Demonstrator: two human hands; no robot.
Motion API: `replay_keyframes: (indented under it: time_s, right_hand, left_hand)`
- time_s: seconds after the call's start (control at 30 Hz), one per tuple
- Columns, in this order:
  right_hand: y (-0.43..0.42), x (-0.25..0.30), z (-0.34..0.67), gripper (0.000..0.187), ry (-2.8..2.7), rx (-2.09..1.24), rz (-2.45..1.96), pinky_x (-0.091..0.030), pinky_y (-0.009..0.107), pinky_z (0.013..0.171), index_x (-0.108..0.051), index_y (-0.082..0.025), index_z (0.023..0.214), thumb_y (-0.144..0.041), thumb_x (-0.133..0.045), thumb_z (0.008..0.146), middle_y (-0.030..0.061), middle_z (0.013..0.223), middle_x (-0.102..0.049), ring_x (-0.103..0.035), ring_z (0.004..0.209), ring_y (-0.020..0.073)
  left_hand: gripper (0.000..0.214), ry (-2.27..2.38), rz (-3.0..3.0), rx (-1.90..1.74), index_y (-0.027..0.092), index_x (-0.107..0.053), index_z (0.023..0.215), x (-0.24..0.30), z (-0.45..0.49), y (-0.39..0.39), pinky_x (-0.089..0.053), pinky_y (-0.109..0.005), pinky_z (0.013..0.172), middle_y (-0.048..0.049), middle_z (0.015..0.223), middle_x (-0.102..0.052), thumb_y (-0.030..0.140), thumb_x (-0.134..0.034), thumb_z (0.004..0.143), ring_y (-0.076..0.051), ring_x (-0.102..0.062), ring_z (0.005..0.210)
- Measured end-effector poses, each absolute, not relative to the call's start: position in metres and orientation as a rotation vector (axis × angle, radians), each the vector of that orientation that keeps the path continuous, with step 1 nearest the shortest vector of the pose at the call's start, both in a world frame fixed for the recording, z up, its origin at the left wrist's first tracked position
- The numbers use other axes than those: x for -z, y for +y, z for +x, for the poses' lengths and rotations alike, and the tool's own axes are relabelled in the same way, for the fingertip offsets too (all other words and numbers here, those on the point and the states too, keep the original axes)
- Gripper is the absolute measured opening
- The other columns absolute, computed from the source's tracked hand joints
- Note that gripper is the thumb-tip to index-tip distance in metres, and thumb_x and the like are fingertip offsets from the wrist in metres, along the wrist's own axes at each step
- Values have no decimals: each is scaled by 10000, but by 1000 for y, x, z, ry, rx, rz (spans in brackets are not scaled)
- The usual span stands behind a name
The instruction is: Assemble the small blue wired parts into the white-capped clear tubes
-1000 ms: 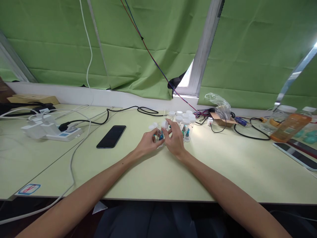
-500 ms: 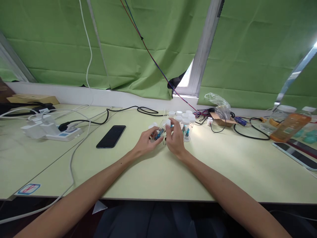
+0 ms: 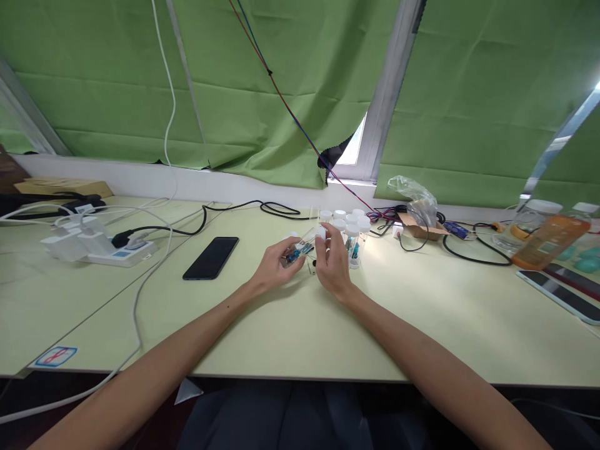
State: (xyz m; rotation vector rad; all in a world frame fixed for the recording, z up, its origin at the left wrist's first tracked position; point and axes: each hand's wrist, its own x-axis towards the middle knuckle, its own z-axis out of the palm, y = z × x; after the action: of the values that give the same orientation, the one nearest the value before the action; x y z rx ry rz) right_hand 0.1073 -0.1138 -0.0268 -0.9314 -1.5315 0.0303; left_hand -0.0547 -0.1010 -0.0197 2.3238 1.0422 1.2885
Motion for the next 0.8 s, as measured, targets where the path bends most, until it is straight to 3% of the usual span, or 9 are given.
replay_keyframes:
  time_s: [0.23,0.53,0.7,0.8]
  right_hand:
    - [-116,24,108,313,-1560,15,-932,-456,297,695,-506,-184,1259,-320,-385,1004,57,930,-589,-518,731,150]
    - [-116,24,107,303,-1562,-2,-920,-450,300,693,-518,-166,1215,-338,-392,999,73,968,-611,-543,750,155]
    - [-117,24,108,302,-1563,-8,-919,-456,316,740,-522,-174,1213,-331,-371,1004,77,961,-617,-558,799,174]
    - [-117,24,108,312,-1560,-25,-905,-458,338,829,-511,-182,1231,-317,-333,1013,99,1054,-627,-581,943,195]
  left_hand:
    - [297,1040,2349,-1270,191,-616,1069,17,-57,-101,-375,-239,571,11,725,-570,361,-579,829,-112,-441,598]
    - [397,1092,2403,-1284,199,-569,1132,20,-58,-101,-364,-213,557,65,624,-504,433,-625,818,-91,-399,539]
    - [368,1118,2452,-1381,195,-609,1073,21,-61,-97,-394,-197,560,29,688,-599,455,-650,816,-80,-453,537]
    - [363,1129,2445,-1413,183,-646,1049,19,-61,-97,-400,-190,541,17,685,-627,463,-648,818,-78,-464,526]
